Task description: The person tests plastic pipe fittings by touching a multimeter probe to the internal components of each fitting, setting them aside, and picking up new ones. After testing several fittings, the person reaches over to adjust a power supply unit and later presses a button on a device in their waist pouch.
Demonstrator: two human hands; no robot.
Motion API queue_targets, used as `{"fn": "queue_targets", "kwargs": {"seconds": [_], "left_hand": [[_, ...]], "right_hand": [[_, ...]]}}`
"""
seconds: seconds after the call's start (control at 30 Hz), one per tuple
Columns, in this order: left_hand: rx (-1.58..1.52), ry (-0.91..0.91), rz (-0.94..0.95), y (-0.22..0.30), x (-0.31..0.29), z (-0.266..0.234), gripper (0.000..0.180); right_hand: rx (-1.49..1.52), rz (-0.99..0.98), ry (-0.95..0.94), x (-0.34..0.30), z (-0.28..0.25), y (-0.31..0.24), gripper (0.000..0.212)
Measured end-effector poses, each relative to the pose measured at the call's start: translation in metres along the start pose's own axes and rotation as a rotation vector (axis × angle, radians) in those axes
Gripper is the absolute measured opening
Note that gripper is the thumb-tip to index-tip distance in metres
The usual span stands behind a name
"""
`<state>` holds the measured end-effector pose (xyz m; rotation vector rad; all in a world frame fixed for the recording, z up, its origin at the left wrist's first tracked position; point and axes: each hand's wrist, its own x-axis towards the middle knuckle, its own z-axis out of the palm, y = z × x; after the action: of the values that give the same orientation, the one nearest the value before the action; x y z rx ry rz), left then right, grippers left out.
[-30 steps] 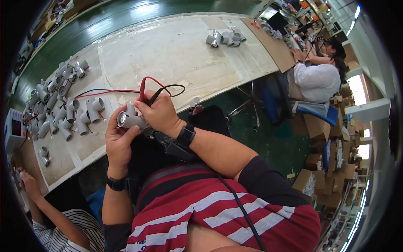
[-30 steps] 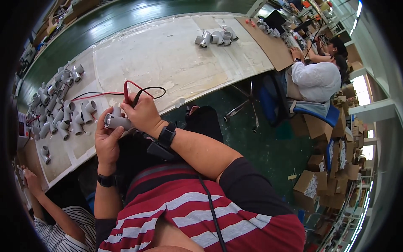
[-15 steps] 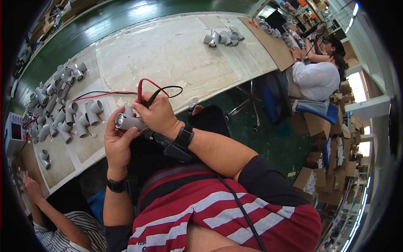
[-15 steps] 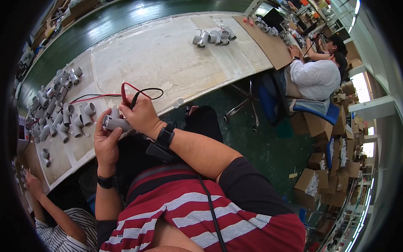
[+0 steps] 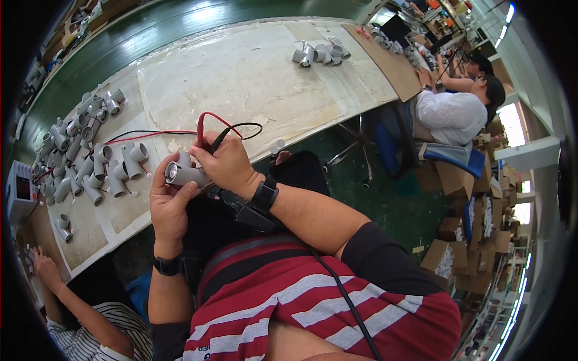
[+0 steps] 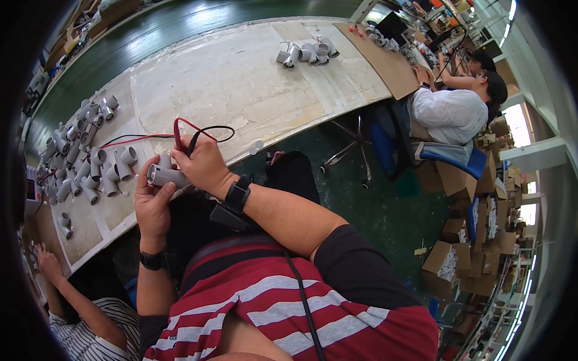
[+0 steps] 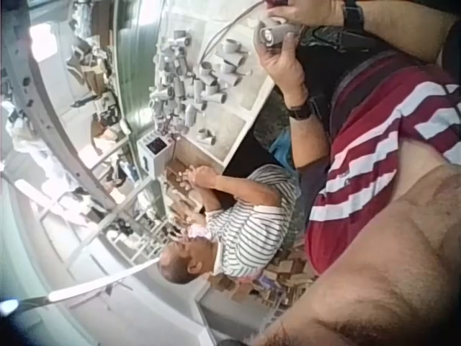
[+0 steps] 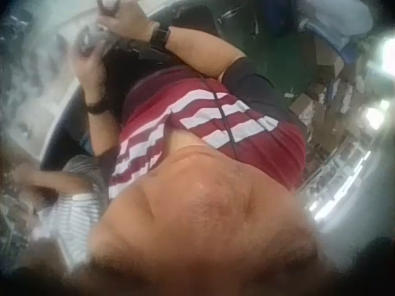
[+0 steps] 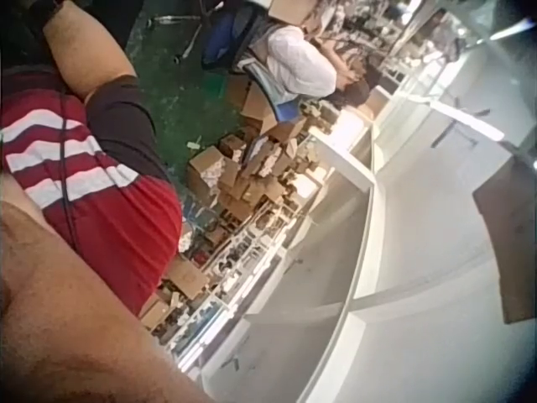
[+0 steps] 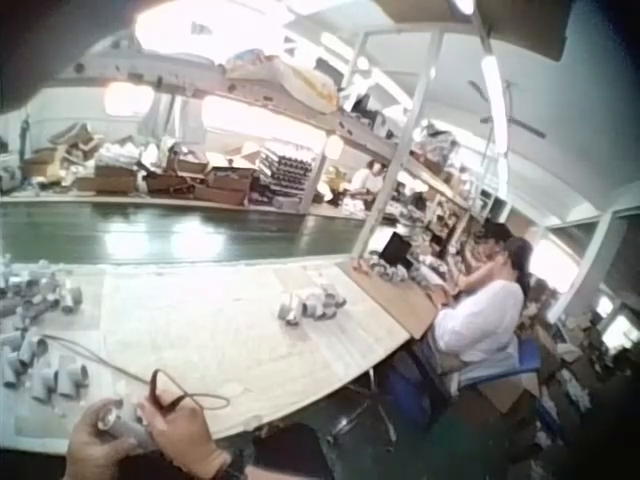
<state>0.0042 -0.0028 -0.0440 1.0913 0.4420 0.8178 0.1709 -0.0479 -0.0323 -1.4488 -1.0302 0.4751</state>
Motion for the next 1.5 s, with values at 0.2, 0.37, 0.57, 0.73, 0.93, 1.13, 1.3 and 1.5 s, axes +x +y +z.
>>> {"fn": "queue_targets", "kwargs": {"seconds": [0.2,0.37,0.57,0.73,0.93,1.13,1.3,1.5], "left_hand": [[-0.005,-0.006,-0.005,0.000,0.002,0.001,0.062],[-0.006,0.001,-0.006,0.000,0.005,-0.001,0.063],[0.009,0.043,-0.009,0.003,0.004,0.001,0.063],[-0.076,0.037,-0.025,0.004,0.008,0.016,0.059],[-0.024,0.122,0.001,0.008,-0.007,0.007,0.060],[0.106,0.555,0.249,0.081,-0.039,-0.066,0.046],[0.349,0.850,-0.002,0.112,-0.038,-0.214,0.011],[1.771,0.844,-0.046,0.139,-0.062,-0.295,0.045]], "right_hand": [[0.001,0.005,-0.001,0.001,-0.002,0.001,0.013],[0.014,0.017,0.000,0.003,0.001,0.001,0.014],[-0.005,0.061,-0.036,0.003,0.007,0.010,0.012],[-0.077,-0.003,-0.056,-0.002,-0.009,0.009,0.010],[0.060,0.133,-0.109,-0.009,-0.004,0.005,0.010],[0.365,0.124,-0.031,-0.010,-0.013,0.017,0.015],[0.366,0.209,-0.012,-0.005,-0.020,0.015,0.014],[0.377,0.295,-0.157,-0.001,-0.028,0.002,0.015]]}}
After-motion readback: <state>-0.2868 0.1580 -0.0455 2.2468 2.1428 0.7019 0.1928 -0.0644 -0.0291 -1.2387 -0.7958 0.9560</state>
